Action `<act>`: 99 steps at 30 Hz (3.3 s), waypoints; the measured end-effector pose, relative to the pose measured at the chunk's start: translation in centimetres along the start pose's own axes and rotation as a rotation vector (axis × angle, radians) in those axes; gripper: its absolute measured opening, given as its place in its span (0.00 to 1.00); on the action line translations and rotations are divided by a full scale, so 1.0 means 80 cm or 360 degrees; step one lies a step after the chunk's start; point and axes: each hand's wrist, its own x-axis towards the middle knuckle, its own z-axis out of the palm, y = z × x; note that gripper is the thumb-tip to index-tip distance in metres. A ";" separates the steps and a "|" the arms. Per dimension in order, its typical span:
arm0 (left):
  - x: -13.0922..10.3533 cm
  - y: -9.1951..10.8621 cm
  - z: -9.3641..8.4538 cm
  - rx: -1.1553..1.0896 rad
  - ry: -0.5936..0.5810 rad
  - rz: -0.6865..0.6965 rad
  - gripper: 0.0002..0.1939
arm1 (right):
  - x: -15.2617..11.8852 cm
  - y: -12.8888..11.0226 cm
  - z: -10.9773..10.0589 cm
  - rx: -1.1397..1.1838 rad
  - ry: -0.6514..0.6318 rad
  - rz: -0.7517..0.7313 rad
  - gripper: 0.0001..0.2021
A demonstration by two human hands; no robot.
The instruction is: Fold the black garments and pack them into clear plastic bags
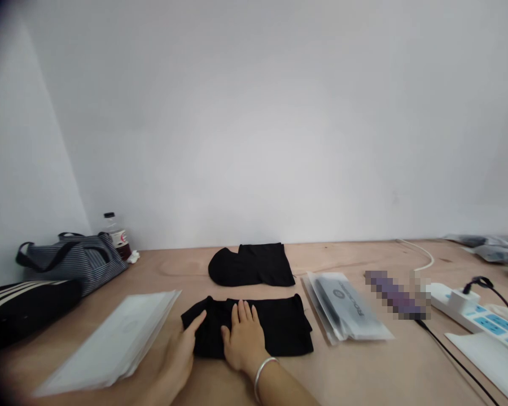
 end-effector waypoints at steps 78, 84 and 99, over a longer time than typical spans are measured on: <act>-0.027 0.026 -0.020 0.1898 -0.1061 0.0572 0.57 | -0.038 0.130 -0.079 0.0221 0.0267 0.0848 0.23; -0.032 0.030 -0.025 0.1971 -0.1043 0.0548 0.57 | -0.012 0.066 -0.097 0.0309 0.0353 0.0608 0.28; -0.034 0.029 -0.037 0.1920 -0.1098 0.0509 0.61 | -0.003 -0.042 -0.038 0.0023 0.0382 0.0280 0.21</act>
